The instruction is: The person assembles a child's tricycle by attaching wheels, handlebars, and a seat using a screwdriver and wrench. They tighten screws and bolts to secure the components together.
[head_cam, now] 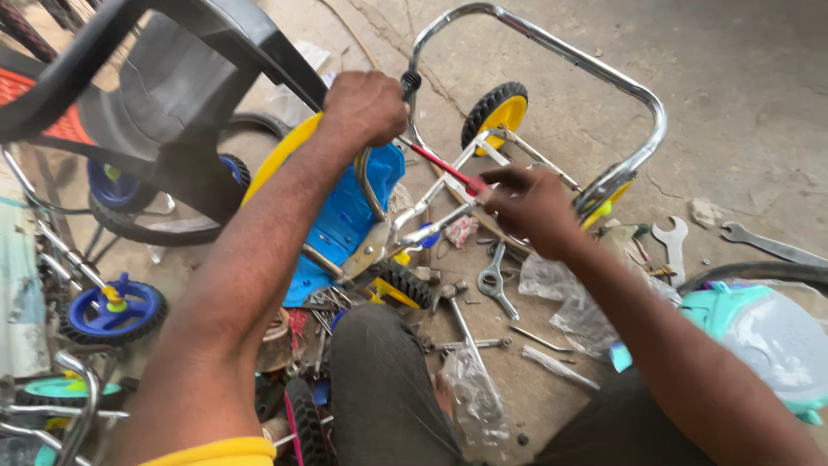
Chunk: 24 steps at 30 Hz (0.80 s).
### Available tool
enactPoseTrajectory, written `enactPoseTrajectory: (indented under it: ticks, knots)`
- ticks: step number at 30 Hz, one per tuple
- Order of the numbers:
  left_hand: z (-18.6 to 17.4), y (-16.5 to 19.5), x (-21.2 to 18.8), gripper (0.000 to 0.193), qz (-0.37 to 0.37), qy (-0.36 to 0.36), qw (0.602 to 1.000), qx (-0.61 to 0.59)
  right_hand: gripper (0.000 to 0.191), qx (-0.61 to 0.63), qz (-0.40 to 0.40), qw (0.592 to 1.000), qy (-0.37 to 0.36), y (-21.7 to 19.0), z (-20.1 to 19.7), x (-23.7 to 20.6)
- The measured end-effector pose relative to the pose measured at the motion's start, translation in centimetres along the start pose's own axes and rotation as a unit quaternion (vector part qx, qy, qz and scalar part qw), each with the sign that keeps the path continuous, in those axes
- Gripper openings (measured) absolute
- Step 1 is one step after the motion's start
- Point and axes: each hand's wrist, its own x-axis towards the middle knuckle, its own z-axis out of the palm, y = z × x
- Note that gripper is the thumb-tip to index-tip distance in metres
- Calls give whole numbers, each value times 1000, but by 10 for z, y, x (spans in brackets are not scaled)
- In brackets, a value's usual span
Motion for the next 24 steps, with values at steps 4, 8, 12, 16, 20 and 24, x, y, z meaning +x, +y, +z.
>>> enactPoseTrajectory:
  ticks: [4,8,12,16,20,24]
  knots:
    - [2,2,0,30,28,50,998,37,37,-84,-106,984,118,-6,-3,0]
    - [8,11,-5,30,-27,6,999,27,37,-342,-429,828,112,-1,-2,-2]
    - [14,12,-5,28,-7,37,999,20,34,153,84,984,-40,4,-1,-5]
    - [19,8,-7,26,-1,76,996,37,26,-376,-405,817,165,-3,-1,-8]
    - [22,11,-12,25,-1,70,997,25,36,-8,-87,996,-20,-10,-2,-12]
    - [17,16,-20,25,3,91,995,39,33,-37,-16,993,108,-4,-1,-16]
